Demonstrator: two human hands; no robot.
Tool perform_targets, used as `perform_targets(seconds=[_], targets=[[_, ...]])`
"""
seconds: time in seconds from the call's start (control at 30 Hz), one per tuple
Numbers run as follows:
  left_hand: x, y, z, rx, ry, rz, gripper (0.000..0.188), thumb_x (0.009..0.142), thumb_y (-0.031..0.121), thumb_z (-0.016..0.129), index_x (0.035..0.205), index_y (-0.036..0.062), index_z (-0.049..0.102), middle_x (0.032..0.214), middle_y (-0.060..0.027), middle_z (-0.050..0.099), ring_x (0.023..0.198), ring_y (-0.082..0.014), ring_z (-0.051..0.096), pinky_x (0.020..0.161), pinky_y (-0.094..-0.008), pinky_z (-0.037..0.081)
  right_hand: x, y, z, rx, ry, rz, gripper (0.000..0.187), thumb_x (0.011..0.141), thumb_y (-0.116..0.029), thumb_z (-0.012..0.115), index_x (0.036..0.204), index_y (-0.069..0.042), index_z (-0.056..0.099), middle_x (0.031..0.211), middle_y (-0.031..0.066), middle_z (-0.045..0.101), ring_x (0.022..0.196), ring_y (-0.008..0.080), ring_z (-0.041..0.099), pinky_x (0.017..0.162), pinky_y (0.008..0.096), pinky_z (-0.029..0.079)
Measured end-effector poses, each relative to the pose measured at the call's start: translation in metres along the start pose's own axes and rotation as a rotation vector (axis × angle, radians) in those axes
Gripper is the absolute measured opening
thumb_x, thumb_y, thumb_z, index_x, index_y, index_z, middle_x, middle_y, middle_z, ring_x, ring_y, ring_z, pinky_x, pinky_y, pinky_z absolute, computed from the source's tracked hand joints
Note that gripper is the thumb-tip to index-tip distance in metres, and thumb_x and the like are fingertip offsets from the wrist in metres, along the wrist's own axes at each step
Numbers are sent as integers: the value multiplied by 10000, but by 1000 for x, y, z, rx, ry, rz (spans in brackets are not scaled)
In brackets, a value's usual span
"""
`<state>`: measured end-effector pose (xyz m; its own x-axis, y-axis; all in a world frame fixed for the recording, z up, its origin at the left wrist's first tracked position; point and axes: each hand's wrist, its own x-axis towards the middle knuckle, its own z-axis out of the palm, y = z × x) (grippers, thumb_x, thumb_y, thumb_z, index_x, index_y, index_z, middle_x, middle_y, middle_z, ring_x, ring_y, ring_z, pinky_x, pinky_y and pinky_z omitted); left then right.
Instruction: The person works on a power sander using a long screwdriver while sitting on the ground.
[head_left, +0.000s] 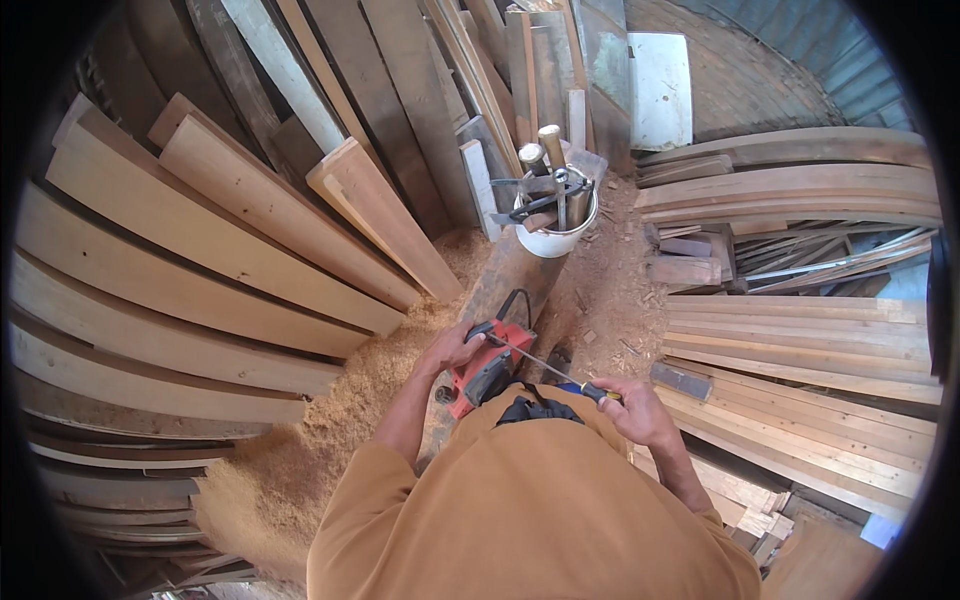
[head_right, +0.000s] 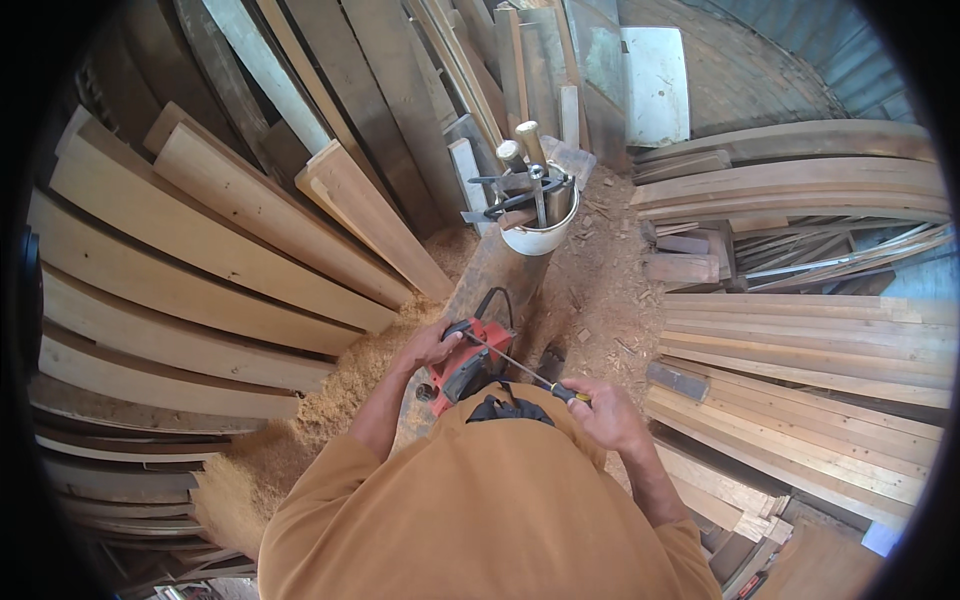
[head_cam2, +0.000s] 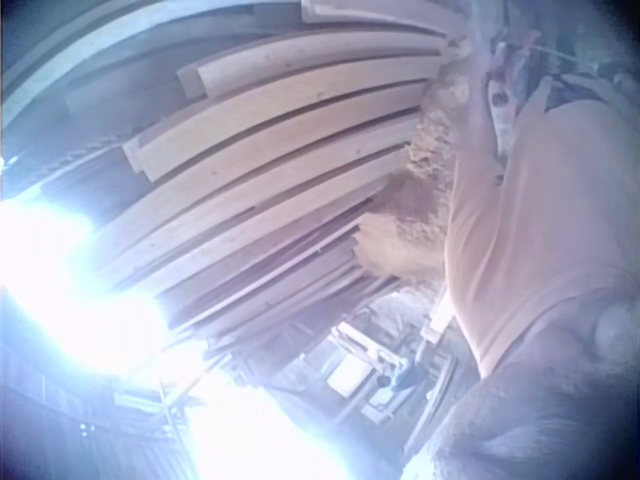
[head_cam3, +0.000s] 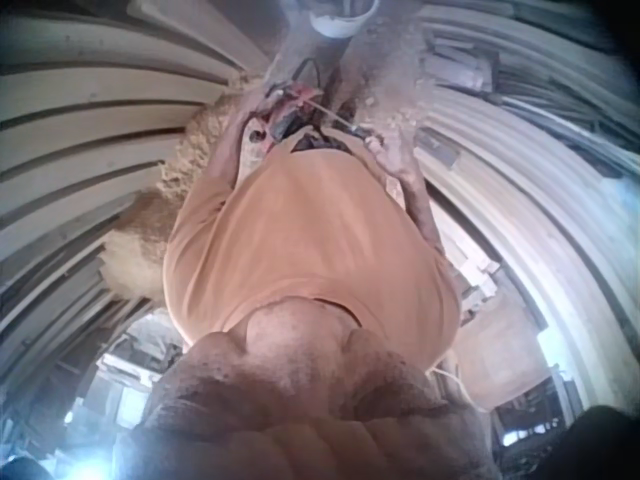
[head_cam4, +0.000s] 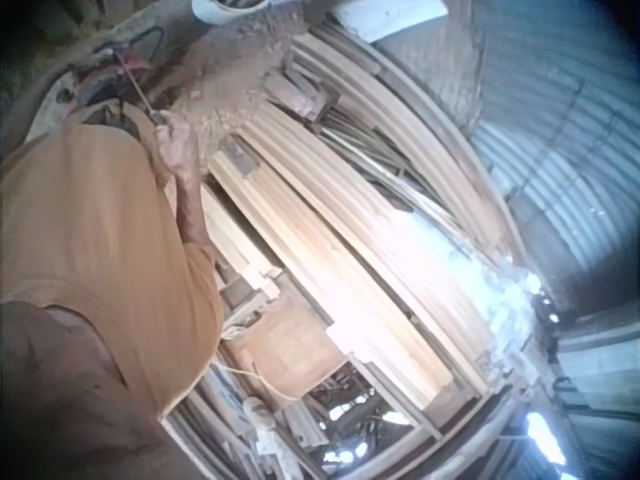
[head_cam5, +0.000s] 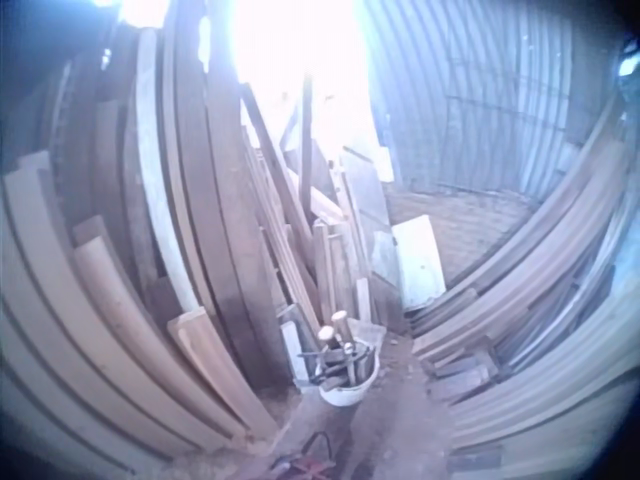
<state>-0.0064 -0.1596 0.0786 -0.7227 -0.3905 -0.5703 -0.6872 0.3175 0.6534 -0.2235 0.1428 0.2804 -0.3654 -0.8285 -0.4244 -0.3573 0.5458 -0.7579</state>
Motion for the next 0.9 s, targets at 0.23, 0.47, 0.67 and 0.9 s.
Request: perform_targets(seconds=[0.23,0.47,0.67,0.9], targets=[[0,-1,2,-2,15,6,477,981,433,592,1321,100,632,1136,-263,716,1095,-448,677,957,-522,517,-8,-16,10,-220,38,-27,397,885,-154,597,1193,71,704,1151,284,726,1063,413,720,920,448,566],[2,2,0,56,12,42,501,963,445,612,1318,92,635,1145,-253,720,1098,-435,679,954,-518,519,1,-19,14,340,-178,275,372,921,-191,601,1244,-9,628,1032,247,717,948,428,702,840,512,554],[2,-4,2,49,33,56,486,953,440,617,1291,92,646,1117,-252,723,1086,-435,683,937,-512,524,-3,-49,20,-445,-68,-109,348,874,-127,599,1201,-16,640,966,255,706,834,423,692,721,522,545],[1,-8,2,51,82,77,478,959,455,616,1277,100,645,1108,-250,723,1082,-439,681,924,-512,524,-1,-45,18,-515,13,-186,395,855,-111,647,1241,-29,666,1014,247,712,883,397,715,766,512,563]])
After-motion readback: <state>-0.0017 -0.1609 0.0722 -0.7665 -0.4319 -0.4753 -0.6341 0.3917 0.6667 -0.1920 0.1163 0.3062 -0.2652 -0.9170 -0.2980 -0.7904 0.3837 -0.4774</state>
